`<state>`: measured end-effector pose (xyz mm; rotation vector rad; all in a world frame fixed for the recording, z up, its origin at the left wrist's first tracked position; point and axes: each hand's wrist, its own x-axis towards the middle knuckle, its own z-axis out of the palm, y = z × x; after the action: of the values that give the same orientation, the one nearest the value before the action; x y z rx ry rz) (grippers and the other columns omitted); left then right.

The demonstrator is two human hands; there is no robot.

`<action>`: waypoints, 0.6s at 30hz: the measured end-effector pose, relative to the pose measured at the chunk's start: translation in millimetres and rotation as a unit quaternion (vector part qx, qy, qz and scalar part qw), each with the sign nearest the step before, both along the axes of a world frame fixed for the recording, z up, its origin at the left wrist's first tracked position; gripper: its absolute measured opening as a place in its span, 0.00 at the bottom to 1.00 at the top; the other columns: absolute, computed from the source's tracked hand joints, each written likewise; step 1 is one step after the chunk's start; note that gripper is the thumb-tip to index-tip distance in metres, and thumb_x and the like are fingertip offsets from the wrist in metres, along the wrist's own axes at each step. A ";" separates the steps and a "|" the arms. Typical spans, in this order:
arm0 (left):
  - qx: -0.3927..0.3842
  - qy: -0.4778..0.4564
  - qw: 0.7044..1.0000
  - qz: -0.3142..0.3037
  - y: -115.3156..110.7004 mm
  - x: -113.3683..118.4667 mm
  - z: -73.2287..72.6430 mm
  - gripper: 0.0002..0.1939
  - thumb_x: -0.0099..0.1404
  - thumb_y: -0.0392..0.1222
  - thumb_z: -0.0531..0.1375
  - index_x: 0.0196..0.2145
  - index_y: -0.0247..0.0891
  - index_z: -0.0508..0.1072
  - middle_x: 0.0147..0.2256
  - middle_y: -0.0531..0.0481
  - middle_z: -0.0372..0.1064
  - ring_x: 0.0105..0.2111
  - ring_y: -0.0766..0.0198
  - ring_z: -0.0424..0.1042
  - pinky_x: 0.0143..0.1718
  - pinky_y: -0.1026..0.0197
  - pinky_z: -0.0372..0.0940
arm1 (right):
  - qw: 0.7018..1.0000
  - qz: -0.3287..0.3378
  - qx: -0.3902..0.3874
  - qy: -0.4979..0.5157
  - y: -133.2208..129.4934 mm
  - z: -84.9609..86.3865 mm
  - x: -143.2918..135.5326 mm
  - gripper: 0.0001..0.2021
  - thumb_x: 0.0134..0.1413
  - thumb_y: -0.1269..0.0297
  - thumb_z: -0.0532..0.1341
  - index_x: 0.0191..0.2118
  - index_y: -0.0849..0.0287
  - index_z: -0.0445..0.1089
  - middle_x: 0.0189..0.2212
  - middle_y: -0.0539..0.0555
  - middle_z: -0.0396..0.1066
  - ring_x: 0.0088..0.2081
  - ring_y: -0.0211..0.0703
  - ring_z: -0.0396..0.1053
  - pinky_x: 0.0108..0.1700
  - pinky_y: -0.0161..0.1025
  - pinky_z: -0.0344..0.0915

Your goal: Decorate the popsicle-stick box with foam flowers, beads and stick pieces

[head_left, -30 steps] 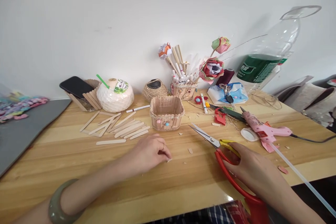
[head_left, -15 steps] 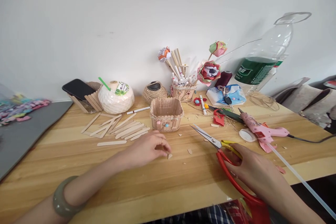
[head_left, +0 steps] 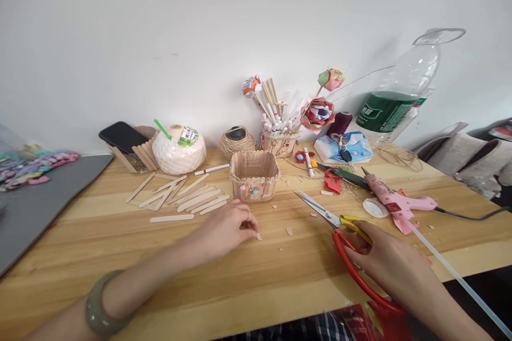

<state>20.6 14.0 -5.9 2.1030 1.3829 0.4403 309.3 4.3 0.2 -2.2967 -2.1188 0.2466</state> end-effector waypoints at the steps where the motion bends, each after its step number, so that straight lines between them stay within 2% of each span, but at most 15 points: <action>1: -0.007 -0.006 1.000 0.012 1.2 -1.7 2.8 0.07 0.58 0.41 0.58 0.30 0.40 0.76 0.34 0.50 0.73 0.38 0.59 0.68 0.40 0.60 0.59 | 1.000 0.000 -0.004 0.000 0.2 0.6 -0.5 0.19 0.50 0.45 0.50 0.35 0.54 0.67 0.28 0.57 0.75 0.32 0.58 0.73 0.27 0.41 0.59; 5: -0.015 -0.022 0.996 0.084 9.9 -14.5 22.8 0.08 0.57 0.43 0.56 0.29 0.39 0.74 0.32 0.50 0.73 0.32 0.61 0.70 0.34 0.61 0.60 | 1.000 0.002 -0.011 0.009 0.5 5.0 -4.1 0.17 0.50 0.46 0.50 0.27 0.55 0.64 0.26 0.57 0.74 0.31 0.56 0.73 0.28 0.41 0.60; 7: -0.002 -0.007 0.995 0.103 16.2 -27.3 35.5 0.08 0.56 0.45 0.56 0.28 0.39 0.73 0.30 0.51 0.73 0.30 0.61 0.70 0.32 0.63 0.60 | 1.000 -0.007 -0.007 0.020 1.0 6.4 -5.4 0.18 0.50 0.45 0.50 0.28 0.55 0.64 0.26 0.58 0.74 0.31 0.57 0.73 0.28 0.41 0.61; 9: 0.014 0.047 0.994 0.095 23.4 -44.4 46.5 0.09 0.57 0.45 0.54 0.29 0.40 0.72 0.29 0.52 0.73 0.30 0.61 0.70 0.30 0.63 0.59 | 0.999 -0.018 -0.003 0.038 2.3 6.1 -5.1 0.19 0.49 0.45 0.49 0.31 0.55 0.65 0.27 0.60 0.75 0.32 0.58 0.73 0.30 0.42 0.62; 11: 0.022 0.088 0.992 0.088 30.7 -63.1 53.8 0.10 0.58 0.41 0.51 0.31 0.39 0.72 0.31 0.51 0.74 0.31 0.61 0.70 0.31 0.64 0.59 | 0.997 -0.032 0.001 0.068 4.4 4.5 -3.4 0.20 0.48 0.45 0.49 0.34 0.56 0.65 0.29 0.61 0.75 0.33 0.59 0.73 0.31 0.44 0.63; 15: 0.026 0.131 0.986 0.102 41.1 -90.9 56.9 0.11 0.55 0.37 0.52 0.31 0.37 0.73 0.31 0.48 0.75 0.30 0.60 0.71 0.30 0.64 0.59 | 0.988 -0.039 0.002 0.150 6.9 5.2 -2.5 0.22 0.44 0.43 0.51 0.35 0.57 0.65 0.26 0.59 0.73 0.31 0.58 0.72 0.31 0.45 0.64; 18: 0.018 0.160 0.983 0.084 41.6 -94.6 54.2 0.10 0.53 0.36 0.53 0.28 0.38 0.75 0.29 0.50 0.75 0.28 0.62 0.70 0.27 0.65 0.57 | 0.975 -0.012 0.013 0.223 2.6 12.8 -7.7 0.20 0.45 0.44 0.51 0.32 0.57 0.64 0.24 0.57 0.71 0.29 0.53 0.70 0.30 0.43 0.63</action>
<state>-74.0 55.6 48.2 2.1634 1.7565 0.1971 301.6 6.9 13.0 -2.0070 -1.8535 0.6582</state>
